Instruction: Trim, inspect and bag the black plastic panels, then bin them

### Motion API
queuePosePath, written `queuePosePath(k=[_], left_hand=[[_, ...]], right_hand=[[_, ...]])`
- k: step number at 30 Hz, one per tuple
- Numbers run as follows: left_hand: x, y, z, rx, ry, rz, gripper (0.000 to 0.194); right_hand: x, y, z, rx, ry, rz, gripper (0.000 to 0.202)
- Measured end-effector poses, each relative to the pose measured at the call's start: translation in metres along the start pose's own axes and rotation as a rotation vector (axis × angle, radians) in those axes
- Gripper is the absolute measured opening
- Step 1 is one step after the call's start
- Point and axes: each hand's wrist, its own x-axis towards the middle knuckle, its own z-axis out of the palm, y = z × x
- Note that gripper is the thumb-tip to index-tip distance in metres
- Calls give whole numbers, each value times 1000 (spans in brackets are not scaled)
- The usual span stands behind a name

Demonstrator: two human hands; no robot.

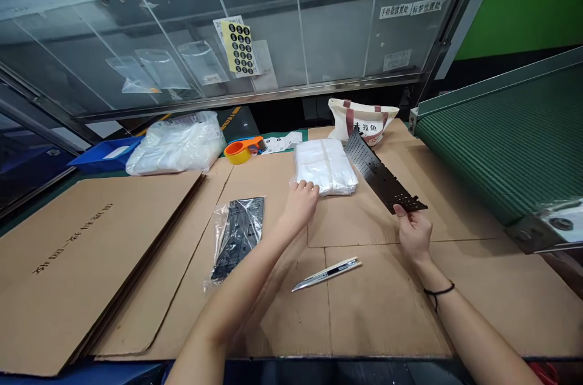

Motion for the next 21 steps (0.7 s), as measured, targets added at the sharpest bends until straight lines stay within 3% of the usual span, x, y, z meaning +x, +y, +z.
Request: queuePosePath(k=[4, 9, 15, 21], left_hand=[[20, 3, 4, 54, -63, 22, 30], [31, 0, 0, 38, -155, 63, 21], [56, -17, -10, -26, -188, -10, 15], [69, -27, -2, -146, -206, -71, 18]], right_hand=[[3, -3, -2, 17, 9, 0, 59], [-1, -7, -1, 56, -22, -14, 56], [-4, -11, 0, 74, -67, -38, 53], [-7, -12, 2, 61, -92, -62, 49]])
